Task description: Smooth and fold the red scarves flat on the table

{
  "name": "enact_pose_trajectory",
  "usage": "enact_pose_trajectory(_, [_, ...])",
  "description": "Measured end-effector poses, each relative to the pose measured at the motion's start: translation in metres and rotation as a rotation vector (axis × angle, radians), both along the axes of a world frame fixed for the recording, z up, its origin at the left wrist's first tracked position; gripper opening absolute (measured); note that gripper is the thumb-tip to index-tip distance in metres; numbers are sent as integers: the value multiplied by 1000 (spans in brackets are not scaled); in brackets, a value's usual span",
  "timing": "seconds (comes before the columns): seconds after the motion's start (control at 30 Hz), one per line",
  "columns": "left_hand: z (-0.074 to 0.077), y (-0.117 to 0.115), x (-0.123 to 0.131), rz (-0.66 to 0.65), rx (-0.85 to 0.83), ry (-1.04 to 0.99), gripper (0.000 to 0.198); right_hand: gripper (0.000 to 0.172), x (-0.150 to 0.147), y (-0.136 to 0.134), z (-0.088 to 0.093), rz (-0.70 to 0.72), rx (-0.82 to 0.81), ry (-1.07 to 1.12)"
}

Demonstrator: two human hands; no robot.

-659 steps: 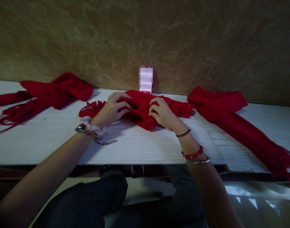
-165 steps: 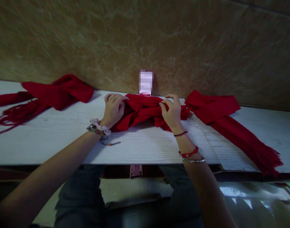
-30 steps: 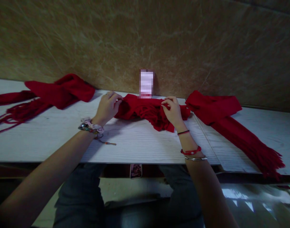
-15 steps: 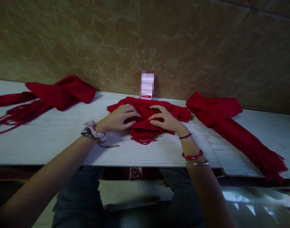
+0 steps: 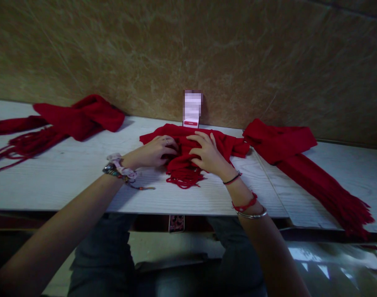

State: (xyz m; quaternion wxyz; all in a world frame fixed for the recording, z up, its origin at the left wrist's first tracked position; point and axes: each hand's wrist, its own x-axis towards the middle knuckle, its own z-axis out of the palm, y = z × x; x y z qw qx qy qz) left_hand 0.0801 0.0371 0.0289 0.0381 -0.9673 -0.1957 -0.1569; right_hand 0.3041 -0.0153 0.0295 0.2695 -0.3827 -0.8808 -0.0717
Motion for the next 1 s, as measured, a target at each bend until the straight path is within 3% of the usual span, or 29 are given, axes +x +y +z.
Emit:
enact_pose_trajectory(0.17, [0,3,-1,-16,-12,-7,11,12,23,12,1,0,-8,148])
enact_pose_trajectory(0.33, [0,4,1,19,9,-132,11,18,39,17,-3,-59,-47,213])
enact_pose_trajectory(0.5, [3,5,0,121,58,-314,12,23,24,5,6,31,-30,278])
enact_pose_trajectory(0.67, [1,2,3,139,81,-248,16,16,3,-2,5,86,-37,172])
enact_pose_trajectory(0.8, [1,0,4,177,88,-239,16,5,1,0,1,55,-29,84])
enact_pose_trajectory(0.9, [2,1,1,252,101,-298,17,6,8,4,4,0,-9,187])
enact_pose_trajectory(1.0, [3,3,-2,343,122,-373,19,6,21,9,7,-165,74,346])
